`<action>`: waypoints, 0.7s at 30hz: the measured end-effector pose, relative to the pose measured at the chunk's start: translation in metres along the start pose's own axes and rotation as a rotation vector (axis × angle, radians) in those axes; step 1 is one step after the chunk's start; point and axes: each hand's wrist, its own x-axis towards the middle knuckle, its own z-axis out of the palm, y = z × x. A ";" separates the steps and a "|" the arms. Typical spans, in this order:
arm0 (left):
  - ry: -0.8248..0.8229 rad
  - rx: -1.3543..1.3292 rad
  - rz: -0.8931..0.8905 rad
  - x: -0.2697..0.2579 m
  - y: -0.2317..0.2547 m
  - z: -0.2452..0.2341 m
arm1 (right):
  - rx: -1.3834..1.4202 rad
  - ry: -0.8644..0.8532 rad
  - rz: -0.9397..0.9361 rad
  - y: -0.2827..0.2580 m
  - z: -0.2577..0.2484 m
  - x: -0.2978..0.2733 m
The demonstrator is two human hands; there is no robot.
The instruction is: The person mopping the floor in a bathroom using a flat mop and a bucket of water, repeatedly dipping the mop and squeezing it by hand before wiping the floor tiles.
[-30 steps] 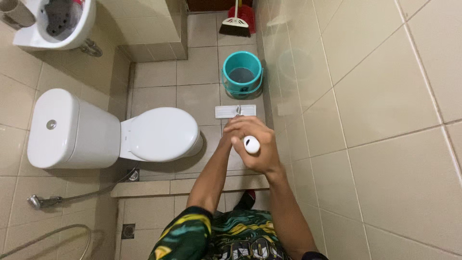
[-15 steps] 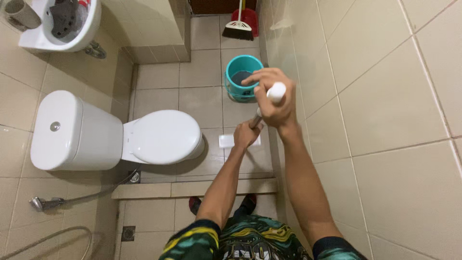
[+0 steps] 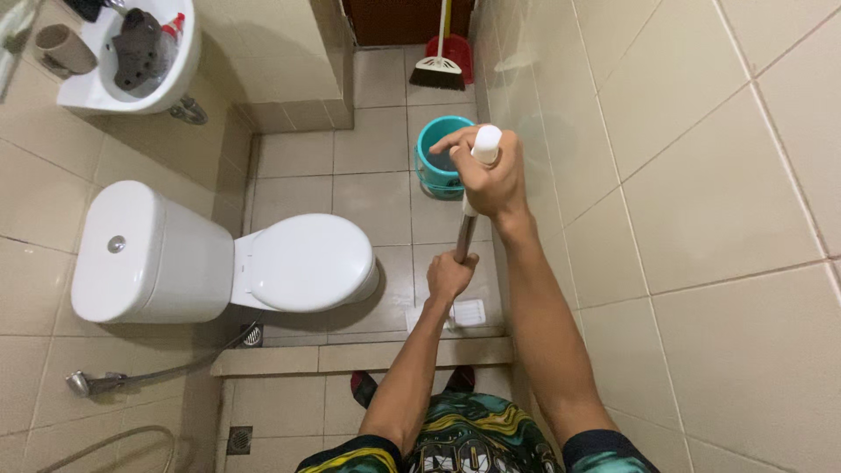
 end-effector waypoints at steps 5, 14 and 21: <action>0.030 0.034 0.044 -0.006 -0.005 -0.003 | 0.019 0.011 0.090 -0.010 0.006 -0.009; -0.035 0.026 0.127 -0.021 -0.026 -0.008 | 0.358 0.061 0.027 0.022 0.026 -0.071; -0.060 0.163 0.217 -0.033 -0.040 0.000 | 0.352 0.009 -0.018 0.011 0.026 -0.104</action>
